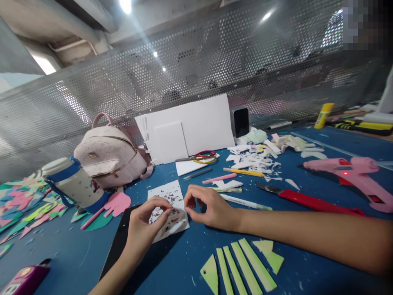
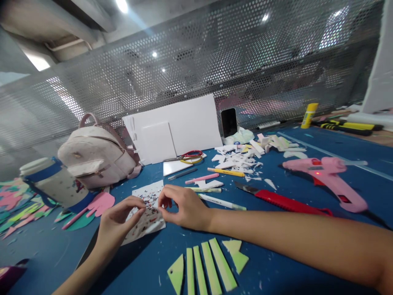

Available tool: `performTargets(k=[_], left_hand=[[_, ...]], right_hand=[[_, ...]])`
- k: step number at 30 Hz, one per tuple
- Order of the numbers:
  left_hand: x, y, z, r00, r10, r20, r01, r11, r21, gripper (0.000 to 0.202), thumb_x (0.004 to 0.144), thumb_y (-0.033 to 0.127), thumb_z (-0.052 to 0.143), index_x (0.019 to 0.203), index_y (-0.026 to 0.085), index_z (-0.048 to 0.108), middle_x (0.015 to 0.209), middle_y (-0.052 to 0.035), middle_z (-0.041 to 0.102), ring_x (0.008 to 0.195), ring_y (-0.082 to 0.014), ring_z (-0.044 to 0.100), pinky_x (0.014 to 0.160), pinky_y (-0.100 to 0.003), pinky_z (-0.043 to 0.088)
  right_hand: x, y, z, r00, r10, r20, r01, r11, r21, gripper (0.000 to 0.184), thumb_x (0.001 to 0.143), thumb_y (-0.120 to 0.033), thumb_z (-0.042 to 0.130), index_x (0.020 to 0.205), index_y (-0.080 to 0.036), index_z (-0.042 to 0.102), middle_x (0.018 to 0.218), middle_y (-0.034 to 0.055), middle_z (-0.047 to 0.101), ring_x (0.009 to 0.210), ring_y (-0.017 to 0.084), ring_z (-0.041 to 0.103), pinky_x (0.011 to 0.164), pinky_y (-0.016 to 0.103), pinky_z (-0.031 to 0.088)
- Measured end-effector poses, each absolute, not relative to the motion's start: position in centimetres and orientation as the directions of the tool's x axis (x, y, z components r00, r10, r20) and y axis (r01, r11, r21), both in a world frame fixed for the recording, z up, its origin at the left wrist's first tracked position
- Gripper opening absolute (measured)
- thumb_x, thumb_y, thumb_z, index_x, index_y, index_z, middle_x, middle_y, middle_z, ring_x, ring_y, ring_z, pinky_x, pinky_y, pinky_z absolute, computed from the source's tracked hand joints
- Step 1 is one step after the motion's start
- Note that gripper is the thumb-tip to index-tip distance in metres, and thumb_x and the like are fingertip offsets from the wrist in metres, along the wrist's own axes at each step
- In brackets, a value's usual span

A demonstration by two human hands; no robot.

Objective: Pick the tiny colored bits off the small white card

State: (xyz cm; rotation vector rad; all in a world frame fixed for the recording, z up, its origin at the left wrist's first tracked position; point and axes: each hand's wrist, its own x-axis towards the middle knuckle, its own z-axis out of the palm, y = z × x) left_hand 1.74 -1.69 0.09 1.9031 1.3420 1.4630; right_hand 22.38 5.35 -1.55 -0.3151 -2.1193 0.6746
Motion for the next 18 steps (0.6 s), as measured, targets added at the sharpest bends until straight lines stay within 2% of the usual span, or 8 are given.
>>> performTargets(k=[3,7,11,14,18], left_hand=[[1.6,-1.7,-0.1,-0.024,0.860,0.510,0.449,-0.446,0.774,0.004,0.079,0.018,0.070,0.076,0.018,0.073,0.079,-0.0073,0.073,0.081,-0.0217,0.066,0.076,-0.033,0.053],[1.2,-1.4,-0.3,0.031,0.847,0.531,0.446,-0.487,0.751,0.003,0.079,0.016,0.070,0.078,0.018,0.073,0.078,-0.0068,0.072,0.079,-0.0204,0.067,0.073,-0.031,0.054],[1.3,-1.5,-0.2,0.020,0.861,0.508,0.430,-0.466,0.773,0.003,0.079,0.017,0.071,0.078,0.018,0.072,0.079,-0.0071,0.072,0.080,-0.0201,0.067,0.072,-0.030,0.056],[1.8,-1.8,-0.1,-0.079,0.898,0.433,0.380,-0.375,0.846,0.003,0.077,0.020,0.073,0.076,0.018,0.072,0.080,-0.0066,0.072,0.080,-0.0204,0.068,0.073,-0.031,0.058],[2.4,-2.1,-0.5,-0.116,0.944,0.308,0.271,-0.269,0.924,0.008,0.074,0.023,0.076,0.075,0.018,0.070,0.077,-0.0036,0.072,0.070,-0.0172,0.068,0.066,-0.027,0.058]], right_hand=[[22.4,5.3,-1.5,-0.592,0.455,0.665,-0.008,0.822,-0.570,0.006,0.087,-0.013,0.055,0.087,-0.019,0.055,0.082,0.0010,0.056,0.072,0.013,0.053,0.064,0.025,0.044],[22.4,5.4,-1.5,-0.591,0.469,0.656,-0.002,0.813,-0.582,0.005,0.087,-0.014,0.055,0.087,-0.019,0.055,0.083,0.0012,0.056,0.073,0.013,0.053,0.064,0.025,0.044],[22.4,5.4,-1.5,-0.577,0.514,0.634,-0.003,0.776,-0.631,0.004,0.089,-0.015,0.054,0.088,-0.019,0.053,0.082,0.0005,0.058,0.070,0.012,0.053,0.063,0.025,0.044],[22.5,5.2,-1.3,-0.557,0.551,0.622,-0.005,0.746,-0.665,0.002,0.090,-0.018,0.053,0.089,-0.019,0.052,0.080,-0.0002,0.057,0.066,0.011,0.052,0.061,0.024,0.043],[22.6,5.0,-1.4,-0.524,0.549,0.651,-0.034,0.751,-0.660,0.003,0.088,-0.018,0.053,0.087,-0.020,0.050,0.077,-0.0007,0.056,0.063,0.011,0.052,0.059,0.024,0.044]])
